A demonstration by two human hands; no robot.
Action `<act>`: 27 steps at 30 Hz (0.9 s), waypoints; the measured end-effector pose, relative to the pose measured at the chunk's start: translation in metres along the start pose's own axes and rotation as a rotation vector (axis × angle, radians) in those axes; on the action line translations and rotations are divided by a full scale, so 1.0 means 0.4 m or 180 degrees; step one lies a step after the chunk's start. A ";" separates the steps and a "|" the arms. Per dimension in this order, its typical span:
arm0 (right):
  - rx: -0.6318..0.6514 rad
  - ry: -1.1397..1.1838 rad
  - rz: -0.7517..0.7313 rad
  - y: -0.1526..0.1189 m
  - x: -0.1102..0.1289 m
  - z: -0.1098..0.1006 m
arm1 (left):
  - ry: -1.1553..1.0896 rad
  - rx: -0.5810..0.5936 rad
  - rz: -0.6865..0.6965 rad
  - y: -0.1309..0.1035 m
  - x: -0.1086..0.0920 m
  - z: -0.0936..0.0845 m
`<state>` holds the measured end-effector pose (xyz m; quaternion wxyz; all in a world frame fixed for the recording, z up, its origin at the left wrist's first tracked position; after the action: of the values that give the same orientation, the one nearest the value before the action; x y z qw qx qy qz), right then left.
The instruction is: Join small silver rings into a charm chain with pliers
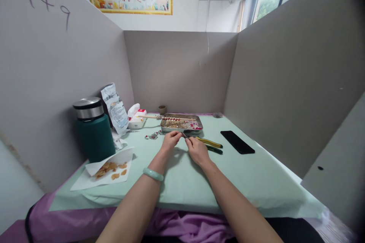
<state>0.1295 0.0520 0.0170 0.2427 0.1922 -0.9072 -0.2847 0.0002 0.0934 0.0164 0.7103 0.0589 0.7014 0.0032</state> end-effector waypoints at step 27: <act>-0.0259 -0.0076 -0.0323 -0.001 0.030 -0.019 | -0.1081 0.0791 -0.0360 -0.016 0.003 0.031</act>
<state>0.1244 0.0426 0.0261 0.2247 0.2245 -0.8868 -0.3357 0.0119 0.0863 0.0147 0.8045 0.1062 0.5690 -0.1332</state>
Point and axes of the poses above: each hand's wrist, its own y-axis towards the middle knuckle, its own z-axis out of the palm, x = y × z, the point moved 8 cm from there along y, towards the middle knuckle, and after that the axes turned 11 degrees about -z, right-handed, at the moved point
